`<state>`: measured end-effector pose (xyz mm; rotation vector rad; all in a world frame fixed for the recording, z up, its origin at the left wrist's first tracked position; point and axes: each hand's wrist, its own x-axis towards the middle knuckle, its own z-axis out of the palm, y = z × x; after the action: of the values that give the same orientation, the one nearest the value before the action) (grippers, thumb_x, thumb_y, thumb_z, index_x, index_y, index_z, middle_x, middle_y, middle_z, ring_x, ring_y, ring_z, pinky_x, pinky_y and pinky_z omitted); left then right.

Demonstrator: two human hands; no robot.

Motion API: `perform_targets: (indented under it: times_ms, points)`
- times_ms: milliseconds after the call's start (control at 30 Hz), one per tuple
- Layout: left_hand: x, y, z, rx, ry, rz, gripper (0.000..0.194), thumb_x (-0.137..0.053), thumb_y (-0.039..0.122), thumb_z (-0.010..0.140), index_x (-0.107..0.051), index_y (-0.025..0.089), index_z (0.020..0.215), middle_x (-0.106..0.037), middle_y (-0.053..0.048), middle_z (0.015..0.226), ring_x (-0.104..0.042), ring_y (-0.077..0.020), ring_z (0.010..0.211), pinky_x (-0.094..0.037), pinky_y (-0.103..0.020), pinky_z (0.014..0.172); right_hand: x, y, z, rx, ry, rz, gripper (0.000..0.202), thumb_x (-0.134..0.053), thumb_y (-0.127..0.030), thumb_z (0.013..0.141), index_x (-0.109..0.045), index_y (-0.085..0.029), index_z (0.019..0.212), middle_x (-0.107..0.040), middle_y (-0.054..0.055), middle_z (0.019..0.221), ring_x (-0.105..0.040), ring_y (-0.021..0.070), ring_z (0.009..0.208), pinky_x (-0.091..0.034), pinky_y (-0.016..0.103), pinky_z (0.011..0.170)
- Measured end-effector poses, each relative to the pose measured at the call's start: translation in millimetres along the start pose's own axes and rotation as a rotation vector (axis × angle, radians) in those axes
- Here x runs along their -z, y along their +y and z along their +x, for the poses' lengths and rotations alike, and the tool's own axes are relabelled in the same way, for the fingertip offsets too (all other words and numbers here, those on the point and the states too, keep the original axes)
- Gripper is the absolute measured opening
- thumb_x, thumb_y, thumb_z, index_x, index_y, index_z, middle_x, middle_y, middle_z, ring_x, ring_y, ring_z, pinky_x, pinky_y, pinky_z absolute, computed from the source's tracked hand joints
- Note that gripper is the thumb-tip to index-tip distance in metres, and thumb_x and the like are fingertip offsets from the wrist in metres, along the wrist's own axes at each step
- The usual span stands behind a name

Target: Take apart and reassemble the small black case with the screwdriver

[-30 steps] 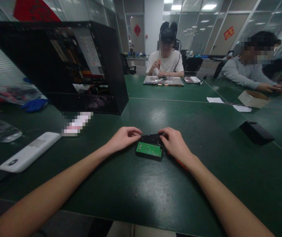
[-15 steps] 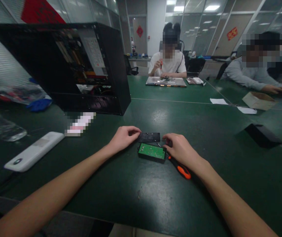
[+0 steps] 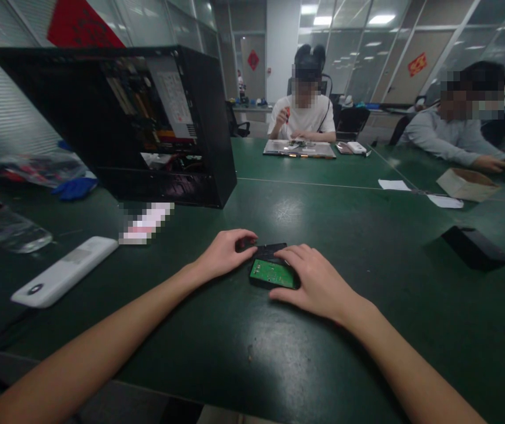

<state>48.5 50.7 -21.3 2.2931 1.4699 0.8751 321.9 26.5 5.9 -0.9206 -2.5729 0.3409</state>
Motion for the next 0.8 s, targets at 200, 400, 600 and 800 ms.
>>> perform_targets:
  times_ms: [200,400,600,800]
  points:
    - [0.4,1,-1,-0.012,-0.013,0.017,0.024,-0.071,0.027,0.094,-0.075,0.017,0.115,-0.079,-0.008,0.107,-0.071,-0.0216,0.089,-0.055,-0.033,0.079,-9,-9,-1,-0.014,-0.048,-0.032,0.051,-0.069,-0.04,0.095,-0.057,-0.018,0.139,-0.065,0.013,0.131,-0.061,0.0288,0.115,-0.053,0.05,0.102]
    - [0.7,4,-1,-0.041,-0.033,-0.003,0.023,-0.072,0.026,0.093,-0.075,0.016,0.115,-0.079,-0.007,0.108,-0.072,-0.0223,0.091,-0.056,-0.034,0.082,-13,-8,-1,-0.05,-0.032,0.054,0.046,-0.072,-0.037,0.092,-0.059,-0.019,0.133,-0.066,0.011,0.127,-0.061,0.0274,0.115,-0.053,0.048,0.103]
    - [0.6,5,-1,-0.047,-0.025,-0.003,0.023,-0.072,0.024,0.093,-0.075,0.015,0.114,-0.079,-0.008,0.109,-0.072,-0.0225,0.091,-0.057,-0.035,0.084,-15,-6,-2,-0.048,-0.023,0.081,0.045,-0.072,-0.037,0.092,-0.059,-0.021,0.132,-0.065,0.011,0.128,-0.061,0.0274,0.116,-0.053,0.048,0.103]
    - [0.7,7,-2,-0.063,-0.029,-0.01,0.02,-0.071,0.023,0.094,-0.075,0.015,0.112,-0.078,-0.009,0.109,-0.072,-0.0226,0.093,-0.057,-0.036,0.086,-11,-9,-2,-0.059,-0.031,0.084,0.045,-0.071,-0.039,0.093,-0.06,-0.022,0.133,-0.066,0.01,0.127,-0.062,0.0276,0.116,-0.054,0.048,0.101]
